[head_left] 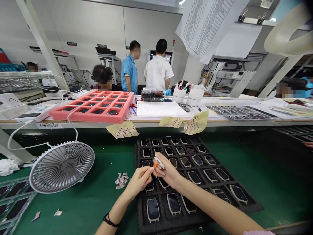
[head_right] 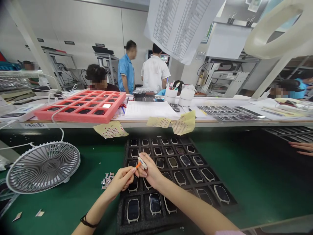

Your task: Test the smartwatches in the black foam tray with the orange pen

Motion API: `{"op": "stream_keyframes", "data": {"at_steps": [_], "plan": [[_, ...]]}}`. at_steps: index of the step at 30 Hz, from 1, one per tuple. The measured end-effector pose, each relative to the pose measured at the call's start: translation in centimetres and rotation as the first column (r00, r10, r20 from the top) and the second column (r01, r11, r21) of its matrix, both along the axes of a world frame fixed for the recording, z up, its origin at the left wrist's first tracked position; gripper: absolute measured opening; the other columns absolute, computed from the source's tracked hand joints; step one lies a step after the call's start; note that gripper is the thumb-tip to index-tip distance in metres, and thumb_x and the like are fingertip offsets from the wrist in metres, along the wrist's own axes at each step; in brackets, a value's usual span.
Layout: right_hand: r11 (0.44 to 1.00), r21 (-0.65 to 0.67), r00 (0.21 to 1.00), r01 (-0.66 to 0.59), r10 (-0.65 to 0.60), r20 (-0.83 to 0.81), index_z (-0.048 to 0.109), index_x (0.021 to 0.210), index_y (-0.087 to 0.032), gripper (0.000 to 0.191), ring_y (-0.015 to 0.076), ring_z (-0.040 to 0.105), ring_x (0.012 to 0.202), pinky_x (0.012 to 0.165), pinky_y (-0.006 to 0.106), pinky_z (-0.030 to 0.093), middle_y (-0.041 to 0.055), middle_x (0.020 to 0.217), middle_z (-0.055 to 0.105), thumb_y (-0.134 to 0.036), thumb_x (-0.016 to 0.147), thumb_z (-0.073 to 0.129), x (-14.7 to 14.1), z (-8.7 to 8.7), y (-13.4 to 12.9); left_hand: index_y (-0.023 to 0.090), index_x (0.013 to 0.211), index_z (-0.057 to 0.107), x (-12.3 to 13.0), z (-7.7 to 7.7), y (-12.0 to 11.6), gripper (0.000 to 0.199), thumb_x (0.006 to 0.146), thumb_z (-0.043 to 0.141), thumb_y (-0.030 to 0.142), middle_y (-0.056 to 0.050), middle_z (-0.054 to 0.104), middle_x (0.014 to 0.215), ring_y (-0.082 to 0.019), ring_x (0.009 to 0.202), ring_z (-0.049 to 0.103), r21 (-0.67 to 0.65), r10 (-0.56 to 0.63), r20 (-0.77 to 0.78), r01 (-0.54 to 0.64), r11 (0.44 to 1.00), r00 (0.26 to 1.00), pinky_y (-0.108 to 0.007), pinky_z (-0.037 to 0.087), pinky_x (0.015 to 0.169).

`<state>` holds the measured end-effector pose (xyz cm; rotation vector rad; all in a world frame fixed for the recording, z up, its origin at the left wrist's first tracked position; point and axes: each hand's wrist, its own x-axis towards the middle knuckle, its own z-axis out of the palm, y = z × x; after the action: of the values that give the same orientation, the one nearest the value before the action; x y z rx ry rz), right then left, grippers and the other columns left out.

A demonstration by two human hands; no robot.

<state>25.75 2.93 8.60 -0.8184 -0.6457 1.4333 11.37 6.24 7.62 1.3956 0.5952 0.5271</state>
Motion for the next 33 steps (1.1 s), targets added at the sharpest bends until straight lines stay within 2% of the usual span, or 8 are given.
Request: {"op": "stream_keyframes", "data": {"at_steps": [3,6,10,13,17,23,29,33], "plan": [[0.998,-0.043,0.996,-0.044,0.041,-0.075,0.044,0.069,-0.020,0.043,0.0012,0.017,0.032,0.033,0.017,0.011,-0.0115,0.044,0.041,-0.048,0.067,0.077,-0.7,0.2,-0.1,0.016,0.073,0.055,0.2,-0.5,-0.5,0.048,0.080,0.052,0.064,0.011,0.033,0.041,-0.003,0.032,0.018,0.005,0.008,0.078,-0.008,1.000,0.997,-0.016,0.015,0.031],[0.998,-0.057,0.993,-0.040,0.033,-0.115,0.044,0.066,-0.020,0.043,0.0017,0.020,0.035,0.034,0.016,0.015,-0.0112,0.044,0.039,-0.045,0.066,0.078,-1.1,0.4,0.0,0.016,0.073,0.054,0.4,-0.9,-0.7,0.048,0.080,0.052,0.064,0.012,0.033,0.040,-0.002,0.031,0.017,-0.015,0.027,0.133,-0.025,1.000,0.991,-0.016,0.014,0.030],[0.999,-0.041,0.994,-0.012,0.007,-0.111,0.040,0.062,-0.021,0.045,0.0023,0.021,0.035,0.035,0.017,0.016,-0.0109,0.041,0.037,-0.046,0.066,0.078,-1.1,0.2,0.2,0.017,0.071,0.051,0.4,-0.9,-0.4,0.050,0.076,0.055,0.067,0.013,0.031,0.038,-0.002,0.030,0.013,-0.089,0.079,0.139,-0.067,0.994,0.987,-0.016,0.014,0.029],[0.999,-0.011,0.995,0.042,-0.043,-0.090,0.044,0.070,-0.022,0.037,0.0028,0.018,0.034,0.035,0.017,0.015,-0.0123,0.041,0.037,-0.042,0.068,0.075,-1.2,-0.2,0.2,0.019,0.066,0.047,0.6,-0.6,0.1,0.055,0.068,0.058,0.072,0.014,0.027,0.037,-0.002,0.030,0.013,-0.066,0.156,0.115,-0.149,0.987,0.981,-0.016,0.013,0.029],[0.997,0.035,0.988,0.067,-0.072,0.139,0.049,0.090,-0.024,0.033,0.0055,0.032,0.038,0.038,0.018,0.023,-0.0098,0.052,0.049,-0.043,0.073,0.070,-1.5,-0.8,0.1,0.019,0.068,0.047,1.0,-0.7,0.2,0.055,0.066,0.060,0.073,0.013,0.029,0.040,-0.002,0.030,0.016,0.035,0.196,0.091,-0.199,0.979,0.976,-0.017,0.012,0.029],[0.980,0.193,0.888,0.040,-0.123,0.444,0.047,0.096,-0.024,0.043,0.0114,0.044,0.052,0.047,0.023,0.031,-0.0045,0.065,0.053,-0.058,0.075,0.063,-1.0,-0.9,0.1,0.020,0.066,0.042,0.2,-0.8,0.8,0.051,0.072,0.056,0.069,0.012,0.028,0.047,-0.003,0.035,0.015,0.000,0.216,0.041,-0.216,0.976,0.976,-0.017,0.012,0.032],[0.976,0.197,0.834,0.088,-0.180,0.522,0.046,0.091,-0.024,0.030,0.0123,0.038,0.049,0.052,0.026,0.032,-0.0089,0.053,0.041,-0.050,0.082,0.057,0.6,-1.4,0.5,0.018,0.066,0.045,-2.1,0.3,2.3,0.049,0.073,0.059,0.065,0.012,0.028,0.045,-0.003,0.036,0.019,0.042,0.207,-0.023,-0.206,0.978,0.978,-0.018,0.015,0.035],[0.988,0.141,0.837,0.058,-0.125,0.532,0.049,0.097,-0.024,0.032,0.0125,0.044,0.053,0.053,0.027,0.038,-0.0057,0.064,0.048,-0.051,0.082,0.056,0.6,-1.6,1.2,0.019,0.066,0.044,-2.1,0.3,2.1,0.051,0.072,0.059,0.067,0.011,0.030,0.047,-0.003,0.037,0.020,0.063,0.185,-0.037,-0.182,0.981,0.982,-0.018,0.015,0.036]]}}
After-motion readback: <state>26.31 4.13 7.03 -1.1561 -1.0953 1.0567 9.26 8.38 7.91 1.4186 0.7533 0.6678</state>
